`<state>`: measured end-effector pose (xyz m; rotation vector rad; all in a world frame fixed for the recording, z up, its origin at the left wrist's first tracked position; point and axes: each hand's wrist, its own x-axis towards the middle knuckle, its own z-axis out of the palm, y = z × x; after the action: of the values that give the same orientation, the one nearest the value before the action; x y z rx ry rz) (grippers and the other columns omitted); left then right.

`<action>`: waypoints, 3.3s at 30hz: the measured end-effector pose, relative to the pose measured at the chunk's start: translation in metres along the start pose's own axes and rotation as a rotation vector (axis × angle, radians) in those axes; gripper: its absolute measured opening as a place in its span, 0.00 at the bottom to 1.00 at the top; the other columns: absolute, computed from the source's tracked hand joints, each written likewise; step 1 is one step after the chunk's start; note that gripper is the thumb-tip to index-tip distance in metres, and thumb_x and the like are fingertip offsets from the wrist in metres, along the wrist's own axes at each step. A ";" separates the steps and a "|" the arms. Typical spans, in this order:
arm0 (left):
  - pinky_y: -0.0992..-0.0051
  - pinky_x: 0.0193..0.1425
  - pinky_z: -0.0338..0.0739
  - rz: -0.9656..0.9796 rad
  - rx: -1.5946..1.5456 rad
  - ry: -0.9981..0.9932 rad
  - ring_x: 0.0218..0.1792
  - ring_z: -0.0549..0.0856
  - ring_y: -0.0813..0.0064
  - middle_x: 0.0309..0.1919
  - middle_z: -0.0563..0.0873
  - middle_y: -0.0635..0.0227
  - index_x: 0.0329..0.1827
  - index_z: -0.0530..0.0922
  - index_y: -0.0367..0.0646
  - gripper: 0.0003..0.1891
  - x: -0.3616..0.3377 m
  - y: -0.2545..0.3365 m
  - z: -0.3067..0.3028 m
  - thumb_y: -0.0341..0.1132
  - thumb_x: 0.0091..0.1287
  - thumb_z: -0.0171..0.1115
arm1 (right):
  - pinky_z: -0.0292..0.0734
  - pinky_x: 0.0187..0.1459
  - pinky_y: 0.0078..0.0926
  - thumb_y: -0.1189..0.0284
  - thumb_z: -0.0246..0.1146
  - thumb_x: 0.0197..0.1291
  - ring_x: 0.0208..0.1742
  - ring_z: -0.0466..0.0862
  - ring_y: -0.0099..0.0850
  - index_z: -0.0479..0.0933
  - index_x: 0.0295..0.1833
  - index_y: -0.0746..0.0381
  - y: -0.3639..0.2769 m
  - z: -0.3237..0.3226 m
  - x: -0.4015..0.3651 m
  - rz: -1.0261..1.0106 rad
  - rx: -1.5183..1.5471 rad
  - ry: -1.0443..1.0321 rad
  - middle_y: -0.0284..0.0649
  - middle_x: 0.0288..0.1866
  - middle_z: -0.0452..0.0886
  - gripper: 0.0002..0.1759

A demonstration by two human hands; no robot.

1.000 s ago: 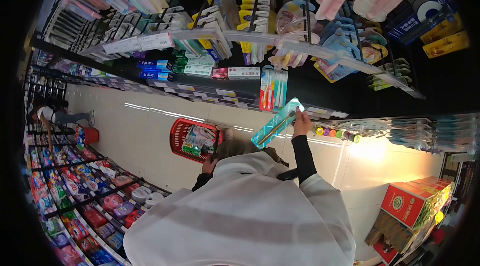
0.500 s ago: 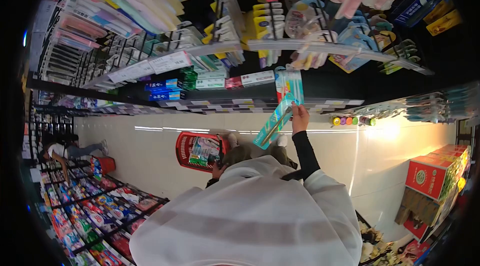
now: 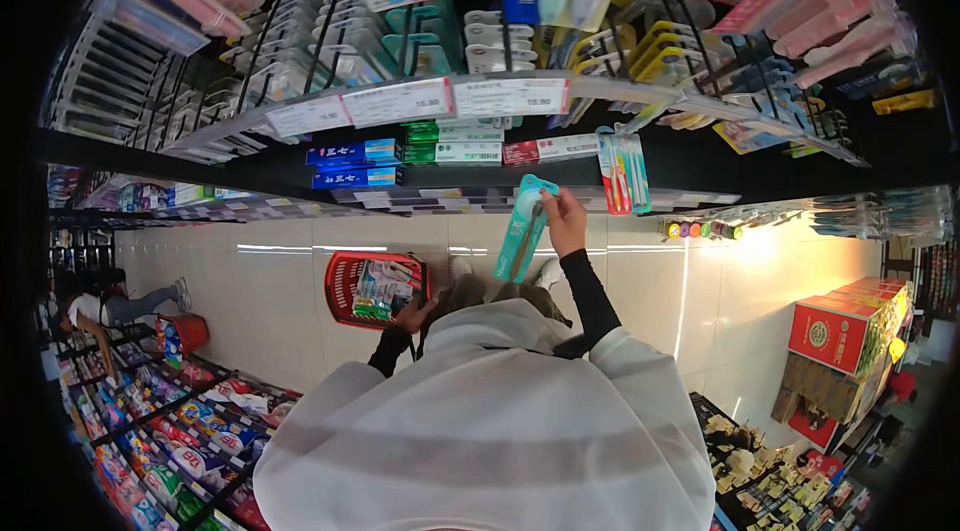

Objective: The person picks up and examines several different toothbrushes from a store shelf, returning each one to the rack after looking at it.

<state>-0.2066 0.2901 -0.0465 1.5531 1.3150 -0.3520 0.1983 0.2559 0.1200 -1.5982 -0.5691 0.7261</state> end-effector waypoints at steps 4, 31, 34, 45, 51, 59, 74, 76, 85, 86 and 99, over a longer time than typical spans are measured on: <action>0.59 0.47 0.72 0.370 0.120 0.098 0.44 0.79 0.51 0.38 0.81 0.51 0.50 0.74 0.44 0.28 0.009 0.002 -0.021 0.60 0.60 0.53 | 0.69 0.26 0.11 0.69 0.59 0.62 0.29 0.74 0.11 0.76 0.39 0.63 -0.047 0.023 0.011 -0.049 0.084 -0.160 0.28 0.30 0.79 0.07; 0.84 0.40 0.71 0.960 -0.988 0.258 0.36 0.78 0.87 0.36 0.82 0.70 0.43 0.77 0.35 0.08 -0.084 0.365 -0.194 0.31 0.66 0.57 | 0.71 0.33 0.15 0.74 0.64 0.57 0.34 0.77 0.18 0.77 0.43 0.68 -0.181 0.116 0.027 -0.375 0.272 -0.294 0.35 0.35 0.81 0.10; 0.83 0.41 0.72 1.026 -1.029 0.350 0.36 0.78 0.86 0.36 0.83 0.69 0.43 0.77 0.34 0.09 -0.093 0.377 -0.199 0.30 0.65 0.58 | 0.72 0.34 0.17 0.74 0.64 0.57 0.34 0.77 0.19 0.78 0.43 0.67 -0.186 0.120 0.030 -0.469 0.230 -0.293 0.36 0.35 0.81 0.10; 0.80 0.45 0.71 1.088 -0.992 0.601 0.38 0.78 0.83 0.38 0.83 0.68 0.42 0.77 0.31 0.08 -0.082 0.403 -0.196 0.26 0.62 0.59 | 0.71 0.45 0.23 0.77 0.63 0.55 0.43 0.77 0.25 0.75 0.46 0.67 -0.184 0.134 0.052 -0.540 0.340 -0.142 0.39 0.42 0.79 0.12; 0.76 0.50 0.69 1.085 -1.012 0.663 0.45 0.75 0.79 0.45 0.78 0.65 0.47 0.72 0.35 0.10 -0.073 0.415 -0.199 0.26 0.64 0.56 | 0.71 0.50 0.29 0.82 0.56 0.51 0.45 0.78 0.36 0.74 0.43 0.65 -0.204 0.131 0.059 -0.790 -0.040 -0.016 0.42 0.40 0.78 0.12; 0.76 0.49 0.70 1.012 -1.096 0.624 0.43 0.75 0.78 0.41 0.78 0.66 0.50 0.72 0.35 0.14 -0.063 0.423 -0.200 0.31 0.63 0.60 | 0.71 0.50 0.31 0.79 0.56 0.53 0.46 0.78 0.38 0.74 0.44 0.64 -0.189 0.134 0.071 -0.785 -0.069 -0.006 0.43 0.43 0.78 0.11; 0.74 0.59 0.65 0.780 -0.994 0.601 0.53 0.74 0.75 0.52 0.76 0.64 0.60 0.67 0.40 0.21 -0.043 0.310 -0.116 0.37 0.66 0.55 | 0.77 0.37 0.27 0.81 0.59 0.53 0.36 0.83 0.37 0.77 0.42 0.62 -0.027 -0.006 -0.016 -0.455 -0.366 0.011 0.42 0.36 0.81 0.10; 0.73 0.58 0.66 0.610 -0.941 0.485 0.51 0.74 0.75 0.51 0.76 0.65 0.59 0.68 0.41 0.20 -0.048 0.282 -0.078 0.38 0.66 0.55 | 0.78 0.36 0.27 0.81 0.59 0.53 0.35 0.83 0.36 0.78 0.39 0.63 0.022 -0.047 -0.019 -0.338 -0.377 0.122 0.42 0.37 0.81 0.08; 0.78 0.52 0.72 0.502 -0.813 -0.035 0.43 0.78 0.77 0.43 0.79 0.67 0.53 0.72 0.40 0.13 -0.071 0.265 0.007 0.35 0.69 0.51 | 0.75 0.41 0.31 0.72 0.64 0.52 0.39 0.78 0.38 0.71 0.46 0.67 0.149 -0.163 0.015 -0.153 -0.568 0.744 0.47 0.42 0.75 0.17; 0.78 0.52 0.72 0.495 -0.812 -0.033 0.43 0.78 0.77 0.43 0.79 0.67 0.53 0.72 0.40 0.13 -0.071 0.270 0.006 0.35 0.69 0.51 | 0.75 0.42 0.31 0.69 0.64 0.52 0.39 0.78 0.39 0.71 0.47 0.68 0.152 -0.166 0.024 -0.099 -0.511 0.813 0.48 0.42 0.75 0.19; 0.79 0.48 0.73 0.434 -0.789 -0.138 0.40 0.78 0.80 0.42 0.79 0.67 0.51 0.73 0.41 0.12 -0.062 0.279 -0.001 0.37 0.70 0.48 | 0.79 0.26 0.26 0.66 0.67 0.49 0.25 0.80 0.30 0.70 0.53 0.68 0.190 -0.202 0.082 0.351 0.060 0.630 0.44 0.37 0.76 0.27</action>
<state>0.0098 0.2910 0.1400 1.0605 0.8171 0.3066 0.3946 0.1486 -0.0643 -1.7731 0.1938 0.4428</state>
